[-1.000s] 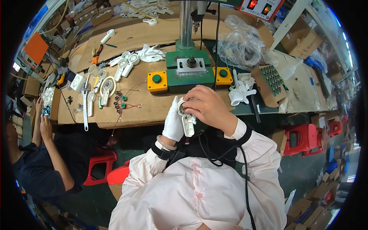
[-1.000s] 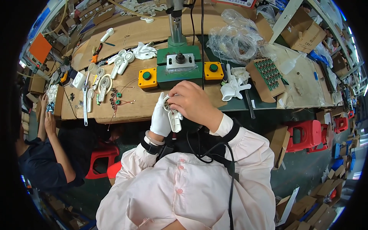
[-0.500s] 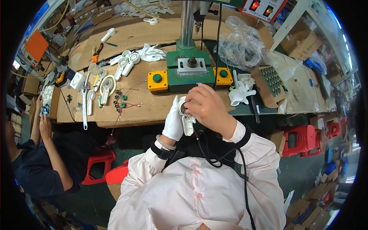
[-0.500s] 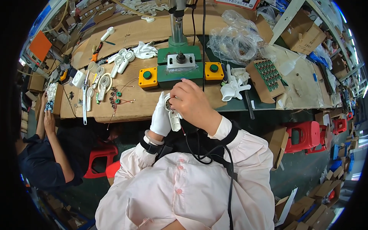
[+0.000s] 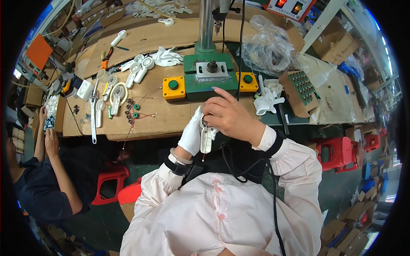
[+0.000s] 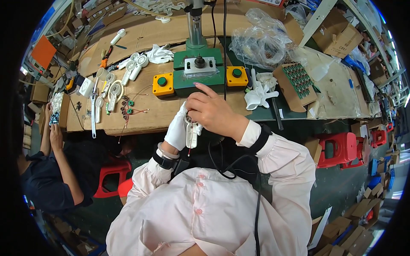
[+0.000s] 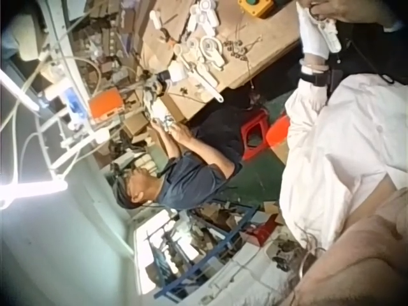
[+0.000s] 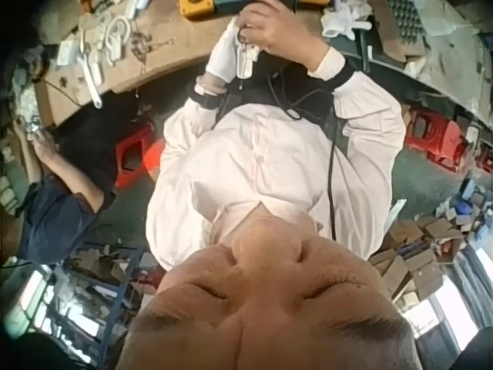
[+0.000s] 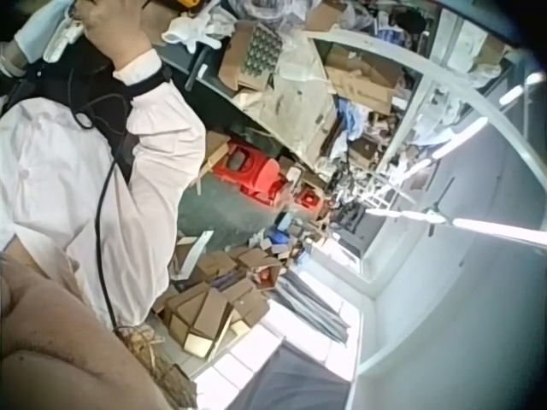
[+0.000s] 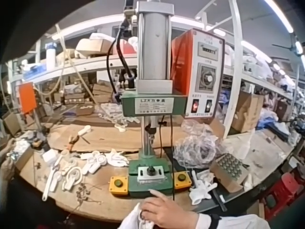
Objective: The person picks up a fan housing, inserts a motor and circuit board, and wipes it with a cloth. They then place the assembly into a press, activate it with two buttons, and wipe the housing again before setting it aside.
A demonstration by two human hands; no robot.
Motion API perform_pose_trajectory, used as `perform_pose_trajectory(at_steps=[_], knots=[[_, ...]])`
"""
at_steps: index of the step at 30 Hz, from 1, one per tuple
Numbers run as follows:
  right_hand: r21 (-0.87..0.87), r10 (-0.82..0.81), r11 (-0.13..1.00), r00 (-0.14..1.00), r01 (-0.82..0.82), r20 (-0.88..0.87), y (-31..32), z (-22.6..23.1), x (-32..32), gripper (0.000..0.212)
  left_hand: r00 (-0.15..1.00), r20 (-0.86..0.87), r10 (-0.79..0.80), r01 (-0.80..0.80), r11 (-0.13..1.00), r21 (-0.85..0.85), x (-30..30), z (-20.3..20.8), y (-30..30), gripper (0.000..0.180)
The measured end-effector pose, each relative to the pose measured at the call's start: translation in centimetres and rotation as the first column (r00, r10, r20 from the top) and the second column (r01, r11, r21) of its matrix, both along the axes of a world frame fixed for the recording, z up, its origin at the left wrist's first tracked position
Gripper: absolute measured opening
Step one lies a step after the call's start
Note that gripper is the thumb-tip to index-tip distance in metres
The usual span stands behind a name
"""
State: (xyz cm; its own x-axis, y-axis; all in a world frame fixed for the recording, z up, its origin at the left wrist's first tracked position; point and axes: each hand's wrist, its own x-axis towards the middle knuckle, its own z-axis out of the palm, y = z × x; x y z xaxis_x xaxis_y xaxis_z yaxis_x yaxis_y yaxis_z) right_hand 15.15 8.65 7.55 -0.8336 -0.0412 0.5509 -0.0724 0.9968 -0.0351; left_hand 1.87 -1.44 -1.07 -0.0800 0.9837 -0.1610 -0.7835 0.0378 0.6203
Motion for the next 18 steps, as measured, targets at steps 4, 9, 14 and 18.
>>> perform_pose_trajectory(at_steps=[4,9,14,18], knots=[[-0.104,-0.07,0.992,0.996,0.075,0.046,0.0,0.7,0.4,0.016,0.998,0.055,-0.012,0.011,1.0,0.018,0.1,0.1,0.4,0.035],[-0.177,-0.092,0.979,0.993,0.105,0.078,0.5,0.9,0.9,0.021,0.991,0.124,-0.046,0.048,0.999,-0.015,0.3,1.1,0.4,0.034],[-0.183,-0.059,0.981,0.997,0.067,0.052,1.7,0.9,1.0,0.021,0.982,0.164,-0.09,0.09,0.996,0.008,0.0,1.6,0.5,0.035],[-0.17,-0.072,0.982,0.994,0.085,0.078,1.2,1.4,0.8,0.019,0.978,0.194,-0.076,0.079,0.997,-0.007,0.2,1.6,0.7,0.037]])
